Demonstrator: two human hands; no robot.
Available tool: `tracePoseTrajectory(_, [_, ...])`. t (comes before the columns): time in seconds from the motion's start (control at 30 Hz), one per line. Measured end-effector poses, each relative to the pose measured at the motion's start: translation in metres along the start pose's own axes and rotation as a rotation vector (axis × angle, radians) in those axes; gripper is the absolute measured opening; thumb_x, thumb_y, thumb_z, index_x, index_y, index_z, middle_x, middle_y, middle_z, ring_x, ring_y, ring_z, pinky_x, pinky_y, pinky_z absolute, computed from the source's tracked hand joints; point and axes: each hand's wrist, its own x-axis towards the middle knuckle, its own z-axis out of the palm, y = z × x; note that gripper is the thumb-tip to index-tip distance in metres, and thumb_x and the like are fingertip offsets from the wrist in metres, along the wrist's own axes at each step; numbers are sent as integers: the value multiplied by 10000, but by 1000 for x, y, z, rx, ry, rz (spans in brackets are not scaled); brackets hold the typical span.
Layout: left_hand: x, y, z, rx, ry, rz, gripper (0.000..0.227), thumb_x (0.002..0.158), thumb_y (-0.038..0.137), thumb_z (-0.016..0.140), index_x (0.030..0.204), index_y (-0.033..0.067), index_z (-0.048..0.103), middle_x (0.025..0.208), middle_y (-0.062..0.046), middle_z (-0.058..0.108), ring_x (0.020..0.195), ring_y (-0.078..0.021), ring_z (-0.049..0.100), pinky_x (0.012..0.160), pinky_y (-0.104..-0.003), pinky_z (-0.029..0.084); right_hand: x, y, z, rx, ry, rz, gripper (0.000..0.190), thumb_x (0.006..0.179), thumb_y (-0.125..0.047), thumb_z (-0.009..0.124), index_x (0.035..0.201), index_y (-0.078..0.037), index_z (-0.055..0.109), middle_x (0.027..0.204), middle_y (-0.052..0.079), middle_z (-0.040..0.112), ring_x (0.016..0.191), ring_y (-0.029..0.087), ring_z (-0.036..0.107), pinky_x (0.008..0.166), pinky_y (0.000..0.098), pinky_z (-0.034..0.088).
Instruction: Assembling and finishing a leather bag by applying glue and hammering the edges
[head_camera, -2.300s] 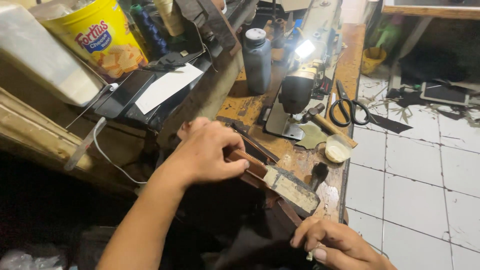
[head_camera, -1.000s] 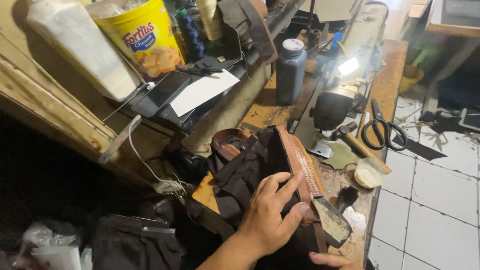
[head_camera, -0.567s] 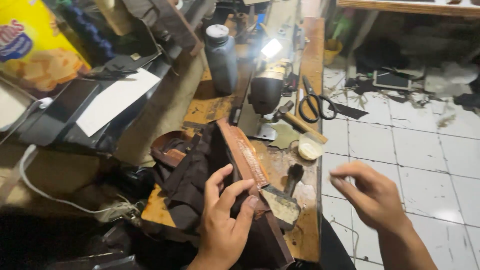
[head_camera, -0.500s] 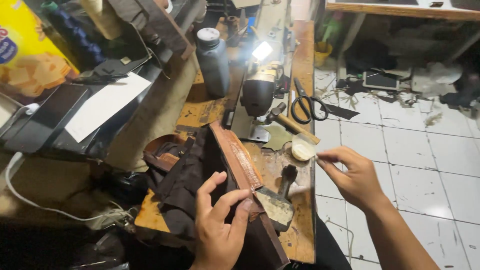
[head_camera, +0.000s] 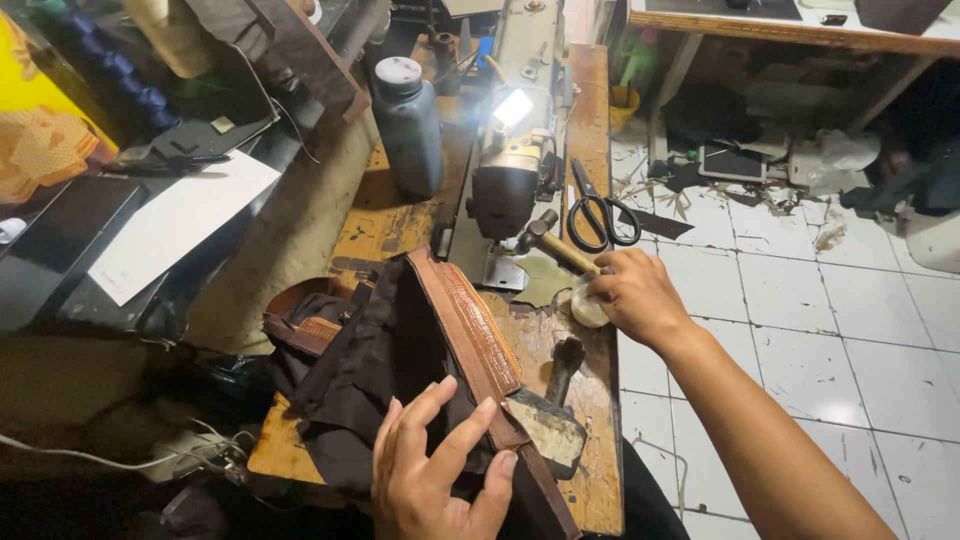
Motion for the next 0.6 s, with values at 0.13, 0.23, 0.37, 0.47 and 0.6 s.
tracePoseTrajectory(0.13, [1,-1,0,-36,25,28,364,774,391,755,1122,290,798,1325,-56,658,1166,-305,666,1074,-604,450,6,-2,0,-58,-84,43,233,893,-309,686,1089,-272,807,1348,-22,608,1288,266,472,1049,475,376])
tracePoseTrajectory(0.23, [4,-2,-2,-23,48,118,394,762,355,770,1141,248,778,1325,-102,648,1173,-289,680,1067,-600,466,4,16,13,12,113,-50,169,855,-299,719,971,-266,837,1316,-5,666,1241,299,537,978,523,423])
tracePoseTrajectory(0.37, [5,-1,-5,-51,24,97,387,782,338,769,1155,232,774,1334,-108,632,1188,-309,656,1051,-634,461,-26,2,-11,257,374,-181,167,893,-285,760,1002,-173,819,1096,50,723,1046,265,644,965,424,458])
tracePoseTrajectory(0.47, [4,-2,-4,-63,51,164,392,817,361,735,1174,201,753,1339,-151,625,1196,-316,658,1057,-596,471,-63,-40,-54,618,410,-36,122,911,-131,766,1004,-55,787,1003,79,768,942,171,703,900,291,527])
tracePoseTrajectory(0.6, [-1,2,-2,-102,59,132,354,851,322,740,1185,203,746,1342,-143,608,1242,-329,629,1113,-625,415,-105,-87,-85,860,418,-325,205,899,4,724,1102,-12,712,1006,108,745,919,173,706,871,263,554])
